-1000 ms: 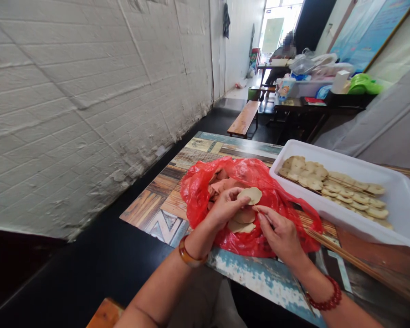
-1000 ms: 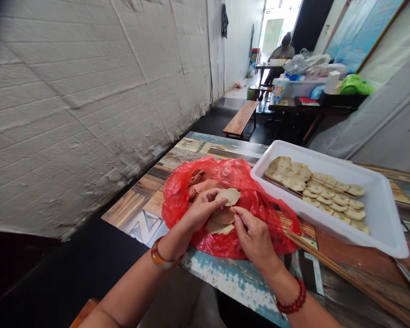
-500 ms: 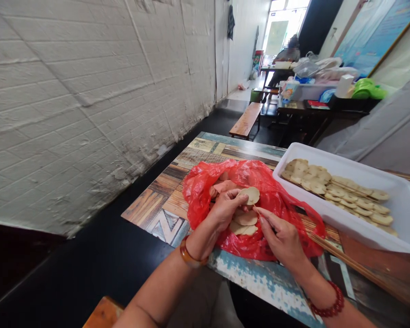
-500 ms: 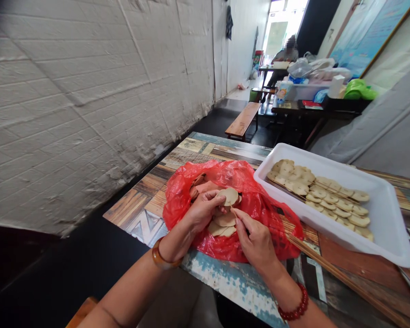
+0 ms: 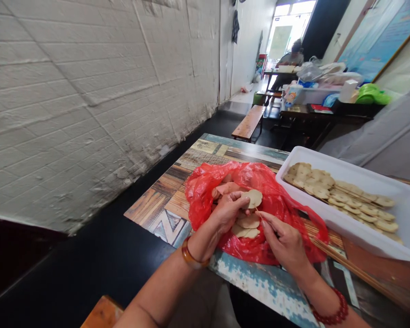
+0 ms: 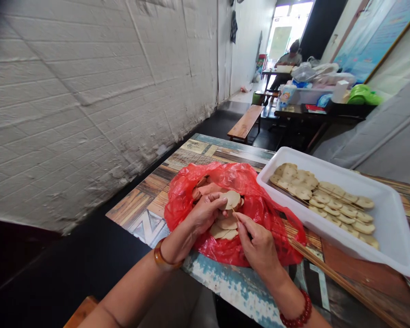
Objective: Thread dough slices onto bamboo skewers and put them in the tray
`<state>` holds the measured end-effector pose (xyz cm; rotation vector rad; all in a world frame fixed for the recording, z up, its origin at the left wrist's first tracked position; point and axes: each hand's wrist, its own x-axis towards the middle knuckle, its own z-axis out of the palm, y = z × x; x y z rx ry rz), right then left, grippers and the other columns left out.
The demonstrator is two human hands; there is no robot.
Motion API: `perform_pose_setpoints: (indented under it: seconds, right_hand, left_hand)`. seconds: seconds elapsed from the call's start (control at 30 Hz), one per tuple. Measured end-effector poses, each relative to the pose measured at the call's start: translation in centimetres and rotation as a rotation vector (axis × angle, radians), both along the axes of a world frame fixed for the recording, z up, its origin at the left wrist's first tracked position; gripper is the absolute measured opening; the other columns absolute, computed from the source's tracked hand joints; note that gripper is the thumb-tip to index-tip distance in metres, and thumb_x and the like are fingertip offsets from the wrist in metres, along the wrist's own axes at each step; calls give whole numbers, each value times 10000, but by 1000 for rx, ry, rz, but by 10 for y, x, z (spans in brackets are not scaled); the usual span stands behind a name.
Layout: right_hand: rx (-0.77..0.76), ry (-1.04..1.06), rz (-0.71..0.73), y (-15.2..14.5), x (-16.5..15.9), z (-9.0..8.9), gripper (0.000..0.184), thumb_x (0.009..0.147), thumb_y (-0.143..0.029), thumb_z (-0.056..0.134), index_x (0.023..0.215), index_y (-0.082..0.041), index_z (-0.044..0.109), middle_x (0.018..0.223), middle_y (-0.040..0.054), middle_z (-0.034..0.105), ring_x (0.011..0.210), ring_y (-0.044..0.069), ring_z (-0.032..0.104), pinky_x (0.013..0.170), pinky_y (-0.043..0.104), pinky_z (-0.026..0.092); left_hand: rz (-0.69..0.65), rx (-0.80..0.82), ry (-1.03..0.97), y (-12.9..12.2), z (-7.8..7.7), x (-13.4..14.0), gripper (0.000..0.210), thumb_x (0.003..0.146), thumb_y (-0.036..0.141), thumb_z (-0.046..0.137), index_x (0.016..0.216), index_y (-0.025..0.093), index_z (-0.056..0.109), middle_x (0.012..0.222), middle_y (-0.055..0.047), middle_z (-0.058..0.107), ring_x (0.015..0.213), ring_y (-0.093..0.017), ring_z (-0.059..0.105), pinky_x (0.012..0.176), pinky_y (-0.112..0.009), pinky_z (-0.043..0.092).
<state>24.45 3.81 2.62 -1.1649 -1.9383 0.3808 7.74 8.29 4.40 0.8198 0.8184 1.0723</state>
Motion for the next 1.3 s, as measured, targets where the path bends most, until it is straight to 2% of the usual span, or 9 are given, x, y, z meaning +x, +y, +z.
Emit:
perform_pose_setpoints:
  seconds: [0.33,0.63,0.83,1.03,1.3]
  right_hand:
    - [-7,14,14,-1,0,1,282,899,-212,460,1077,-159,673,1022,67,725,914,188,695,818,302,564]
    - [-22,24,21,-3,1,1,261,897,-230,474,1046,-173,680,992,53,734,882,181,702,790,287,566]
    - [-32,23,26,-2,1,2,263,901,-226,468,1048,-156,674,990,61,733,888,176,699,801,275,558]
    - [-92,45,-8,-2,1,2,258,896,-254,468,1038,-168,666,980,62,734,882,190,699,792,296,560]
    - [-139,73,-13,-1,1,8,246,896,-258,450,1010,-181,654,943,59,737,807,188,707,751,298,568]
  left_hand:
    - [-18,-30,-12,-2,10,0,165,672,261,653,658,113,582,615,-2,572,478,-49,479,514,-182,357]
    - [-69,-51,-88,0,5,-1,173,660,268,653,641,109,586,586,-1,560,470,-50,442,516,-202,337]
    - [-55,-40,0,-1,1,0,264,652,341,708,646,113,576,592,12,539,482,-42,445,500,-181,322]
    - [-57,64,100,-2,-4,1,257,709,366,673,713,122,593,656,18,541,533,-41,455,532,-171,340]
    - [-41,102,190,-3,3,1,293,733,408,640,789,121,631,689,-8,572,563,-64,473,529,-180,341]
